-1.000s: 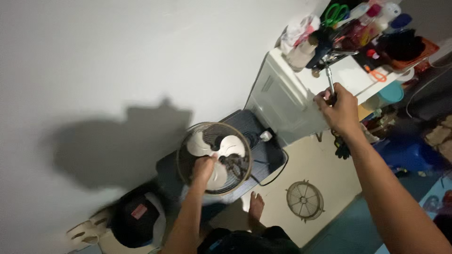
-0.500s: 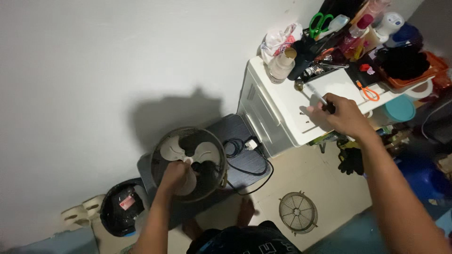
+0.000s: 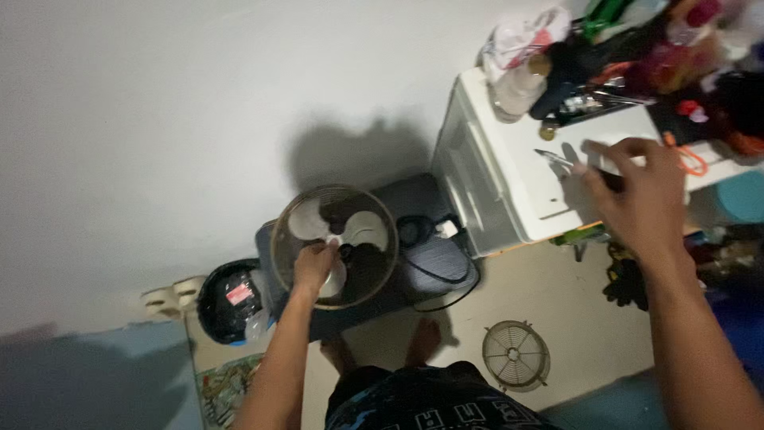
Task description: The person disassembles a small table fan by first removing the front grille, then using a screwdriver to loosen the central nut and remove the fan blades, and finally detaching the rear grille.
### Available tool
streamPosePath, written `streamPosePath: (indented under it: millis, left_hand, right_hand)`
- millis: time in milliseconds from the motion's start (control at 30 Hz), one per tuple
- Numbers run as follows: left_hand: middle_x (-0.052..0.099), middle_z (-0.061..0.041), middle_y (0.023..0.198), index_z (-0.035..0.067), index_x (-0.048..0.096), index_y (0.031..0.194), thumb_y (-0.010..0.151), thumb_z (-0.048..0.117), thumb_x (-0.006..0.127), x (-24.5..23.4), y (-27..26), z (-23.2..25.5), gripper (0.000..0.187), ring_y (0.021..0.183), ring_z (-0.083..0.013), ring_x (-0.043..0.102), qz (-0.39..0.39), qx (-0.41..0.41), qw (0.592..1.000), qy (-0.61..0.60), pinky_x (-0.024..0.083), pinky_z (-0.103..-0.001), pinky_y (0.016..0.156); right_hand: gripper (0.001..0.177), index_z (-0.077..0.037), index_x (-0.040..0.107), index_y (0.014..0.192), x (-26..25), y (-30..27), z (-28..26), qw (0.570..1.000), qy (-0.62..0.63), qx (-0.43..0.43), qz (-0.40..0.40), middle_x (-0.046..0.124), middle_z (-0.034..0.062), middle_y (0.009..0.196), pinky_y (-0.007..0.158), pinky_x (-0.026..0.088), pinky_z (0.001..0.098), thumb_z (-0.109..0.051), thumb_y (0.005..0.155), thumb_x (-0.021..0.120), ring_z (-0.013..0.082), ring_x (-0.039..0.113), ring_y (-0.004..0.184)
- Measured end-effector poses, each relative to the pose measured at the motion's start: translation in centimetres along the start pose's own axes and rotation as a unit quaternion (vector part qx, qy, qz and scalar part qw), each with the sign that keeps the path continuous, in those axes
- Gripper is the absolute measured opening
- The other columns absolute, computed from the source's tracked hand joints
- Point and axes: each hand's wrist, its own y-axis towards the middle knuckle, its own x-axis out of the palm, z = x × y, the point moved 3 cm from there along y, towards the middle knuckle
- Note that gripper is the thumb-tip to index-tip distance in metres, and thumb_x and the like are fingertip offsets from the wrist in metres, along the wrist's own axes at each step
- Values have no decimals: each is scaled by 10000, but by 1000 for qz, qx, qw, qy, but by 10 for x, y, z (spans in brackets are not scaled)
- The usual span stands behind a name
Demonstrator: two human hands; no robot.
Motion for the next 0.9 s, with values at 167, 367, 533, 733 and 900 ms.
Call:
streamPosePath:
  millis: [167, 367, 533, 733, 900]
  left_hand:
    - [780, -203, 956, 45, 778, 954, 917, 544, 601, -9, -15, 9, 530, 944, -387, 743, -8, 0, 999, -40, 523, -486, 886]
    - [775, -164, 995, 101, 796, 1023, 915, 604, 557, -13, -5, 5, 566, 1015, -400, 711, 2, 74, 997, 34, 503, -498, 915]
    - [762, -181, 993, 90, 781, 1040, 927, 543, 574, -19, 6, -1, 511, 976, -418, 699, -6, 185, 979, 91, 469, -550, 904]
    - [724, -176, 838, 58, 706, 820, 982, 464, 529, -23, 12, -8, 472, 847, -403, 706, -108, 195, 962, 156, 477, -540, 827]
    - [704, -190, 865, 98, 722, 842, 966, 376, 560, -24, 7, -13, 345, 858, -431, 676, -68, 259, 961, 72, 469, -535, 807]
  right_hand:
    - [248, -72, 678, 1175, 42, -18, -96, 946, 320, 11, -62, 682, 87, 1191, 942, 562, 334, -94, 935, 738, 221, 684, 1076]
    - [308, -49, 665, 1226, 177, -27, -198, 934, 301, 0, -194, 666, 167, 1191, 916, 533, 448, -232, 995, 576, 349, 653, 1075]
    - [615, -11, 529, 1413, 276, -19, -198, 923, 259, 137, -249, 612, 262, 1217, 904, 482, 500, -350, 932, 706, 415, 608, 1099]
    - [504, -20, 667, 1206, 327, -41, -202, 794, 376, 244, -411, 777, 134, 1037, 833, 599, 385, -326, 844, 838, 233, 752, 907]
    - [538, -13, 721, 1125, 331, -56, -225, 730, 552, 282, -288, 757, 59, 997, 758, 600, 310, -136, 658, 957, 127, 692, 855]
